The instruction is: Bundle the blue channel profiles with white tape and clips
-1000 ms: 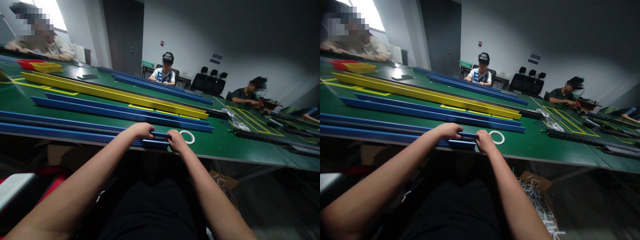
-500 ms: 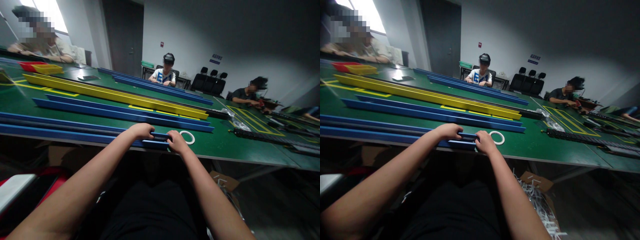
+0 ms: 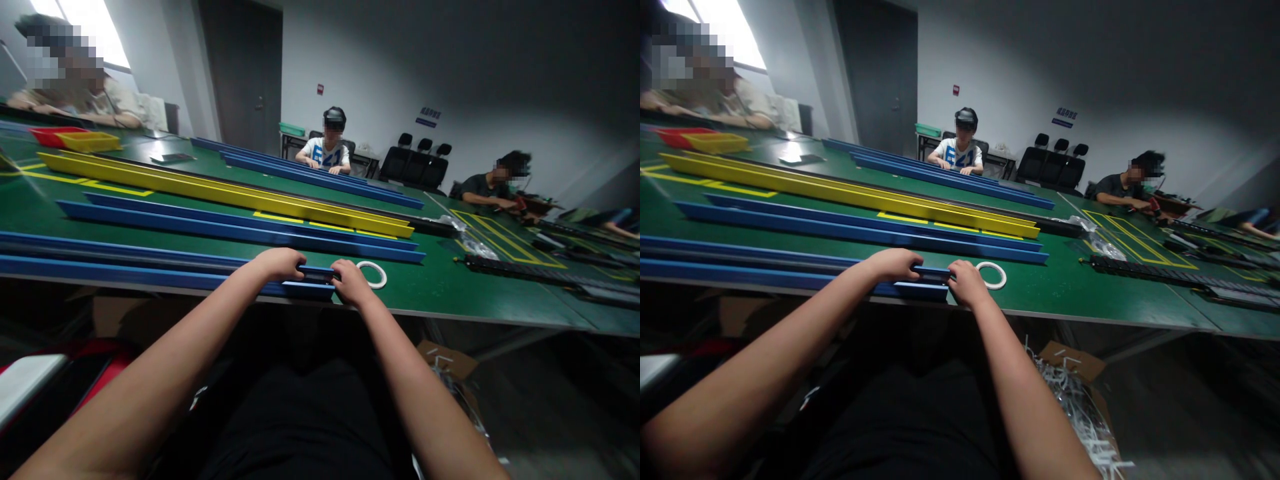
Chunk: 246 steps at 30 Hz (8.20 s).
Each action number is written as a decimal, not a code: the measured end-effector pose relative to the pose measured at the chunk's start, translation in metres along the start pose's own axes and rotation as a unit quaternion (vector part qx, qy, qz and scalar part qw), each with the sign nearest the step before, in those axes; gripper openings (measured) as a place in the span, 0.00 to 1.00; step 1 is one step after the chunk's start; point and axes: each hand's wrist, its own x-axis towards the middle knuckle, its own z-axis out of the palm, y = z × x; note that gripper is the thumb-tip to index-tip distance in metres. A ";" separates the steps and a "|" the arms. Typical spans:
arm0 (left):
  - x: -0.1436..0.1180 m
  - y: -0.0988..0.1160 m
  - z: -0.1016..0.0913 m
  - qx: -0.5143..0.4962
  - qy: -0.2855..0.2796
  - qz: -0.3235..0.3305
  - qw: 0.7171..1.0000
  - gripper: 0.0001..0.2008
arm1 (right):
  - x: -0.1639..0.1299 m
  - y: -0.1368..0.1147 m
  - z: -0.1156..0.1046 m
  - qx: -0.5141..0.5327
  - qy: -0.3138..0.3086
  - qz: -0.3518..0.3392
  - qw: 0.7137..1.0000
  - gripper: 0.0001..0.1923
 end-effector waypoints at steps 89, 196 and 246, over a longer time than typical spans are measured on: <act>0.024 0.041 -0.001 0.015 -0.015 0.030 0.999 0.24 | -0.003 0.001 -0.002 0.029 0.000 0.012 0.999 0.15; 0.002 -0.002 -0.002 -0.015 0.008 0.056 0.998 0.13 | 0.014 -0.086 0.000 -0.164 -0.018 0.126 0.978 0.16; -0.047 -0.001 0.002 -0.066 0.079 0.114 0.988 0.22 | 0.014 -0.088 -0.002 -0.161 -0.008 0.128 0.979 0.13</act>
